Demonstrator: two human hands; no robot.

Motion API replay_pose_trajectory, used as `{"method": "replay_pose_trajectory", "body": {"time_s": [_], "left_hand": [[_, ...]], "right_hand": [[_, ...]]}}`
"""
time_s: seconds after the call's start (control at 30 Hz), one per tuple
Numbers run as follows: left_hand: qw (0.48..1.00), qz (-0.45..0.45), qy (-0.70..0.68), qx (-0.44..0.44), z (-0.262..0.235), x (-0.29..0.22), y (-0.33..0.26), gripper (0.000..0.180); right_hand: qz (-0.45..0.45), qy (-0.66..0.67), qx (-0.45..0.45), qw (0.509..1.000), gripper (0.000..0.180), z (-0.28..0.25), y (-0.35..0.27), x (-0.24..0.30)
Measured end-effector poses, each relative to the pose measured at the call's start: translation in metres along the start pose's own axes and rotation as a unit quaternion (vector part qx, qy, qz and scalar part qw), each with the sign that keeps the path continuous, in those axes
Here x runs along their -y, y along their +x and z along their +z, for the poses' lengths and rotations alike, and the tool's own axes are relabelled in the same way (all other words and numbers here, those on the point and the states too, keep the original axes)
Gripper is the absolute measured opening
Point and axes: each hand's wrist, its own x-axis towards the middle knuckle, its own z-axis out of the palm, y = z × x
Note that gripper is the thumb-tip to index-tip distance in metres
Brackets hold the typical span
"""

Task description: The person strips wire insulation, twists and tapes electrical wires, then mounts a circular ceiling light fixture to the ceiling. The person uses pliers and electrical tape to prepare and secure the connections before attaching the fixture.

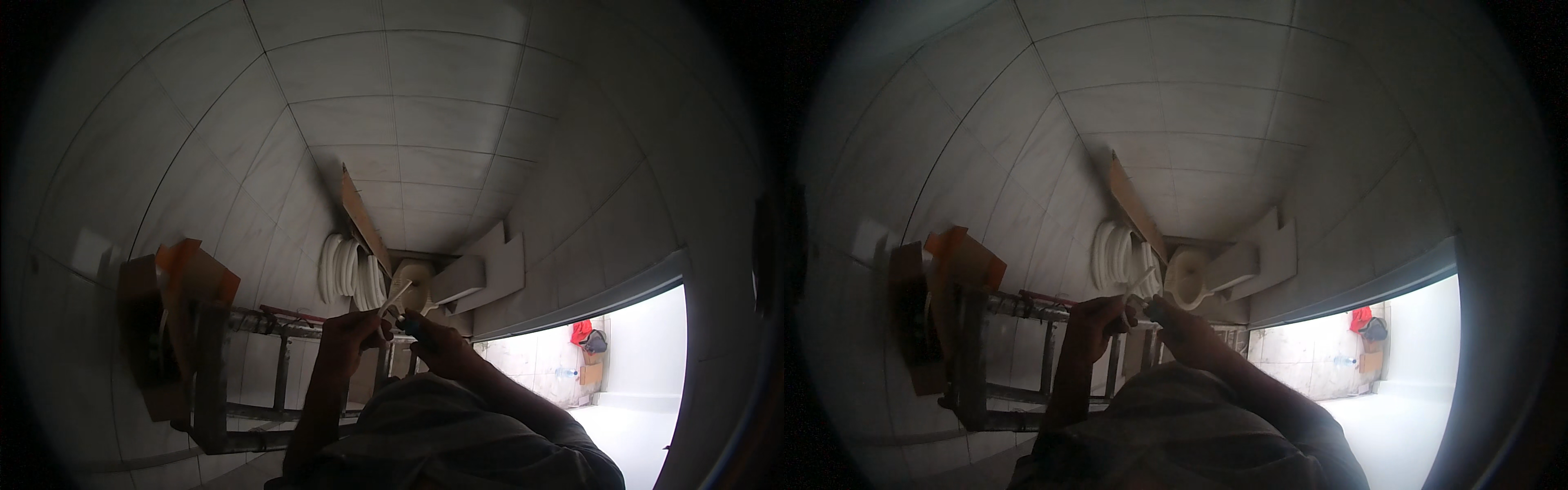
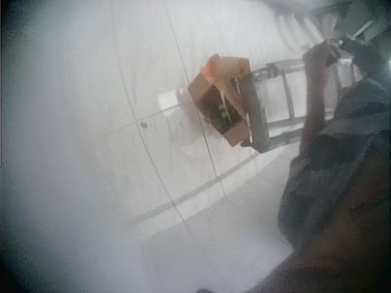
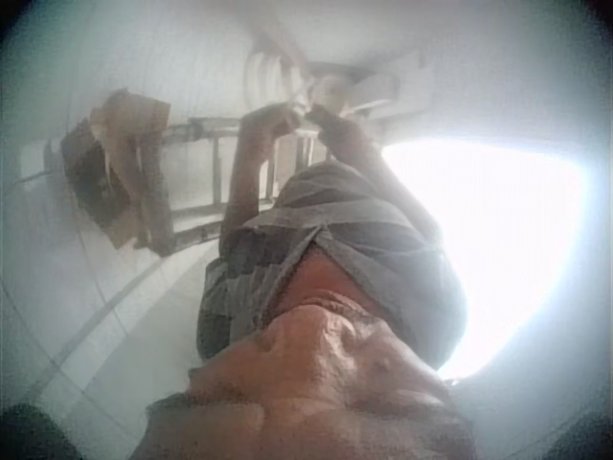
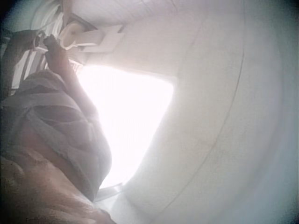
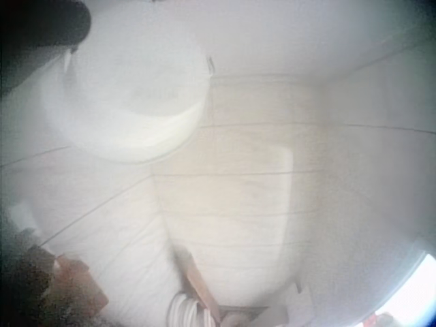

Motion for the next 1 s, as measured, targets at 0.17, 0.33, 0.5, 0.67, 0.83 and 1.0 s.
{"method": "replay_pose_trajectory", "body": {"time_s": [0.17, 0.33, 0.5, 0.67, 0.83, 1.0], "left_hand": [[0.993, 0.063, 0.092, 0.028, -0.010, 0.013, -0.001, 0.018], [0.998, -0.042, -0.043, -0.015, -0.004, 0.002, -0.008, 0.025], [0.998, -0.036, -0.049, -0.027, -0.004, 0.000, -0.013, 0.026], [0.999, -0.030, -0.033, -0.022, -0.012, -0.001, -0.019, 0.023], [0.997, 0.007, -0.050, -0.062, -0.001, 0.012, -0.025, 0.023], [0.997, -0.013, 0.064, 0.033, 0.003, 0.032, -0.017, 0.032]], "right_hand": [[-0.028, -0.026, -0.011, 0.999, 0.064, 0.006, 0.005, -0.006], [-0.067, -0.047, -0.041, 0.996, 0.065, 0.007, 0.008, -0.004], [-0.048, -0.070, 0.002, 0.996, 0.065, 0.003, 0.010, 0.007], [-0.059, -0.144, -0.018, 0.988, 0.055, 0.010, 0.018, 0.000], [-0.174, -0.280, -0.028, 0.944, 0.042, 0.005, 0.023, -0.022], [-0.100, -0.166, 0.047, 0.980, 0.038, 0.017, 0.030, -0.073]]}}
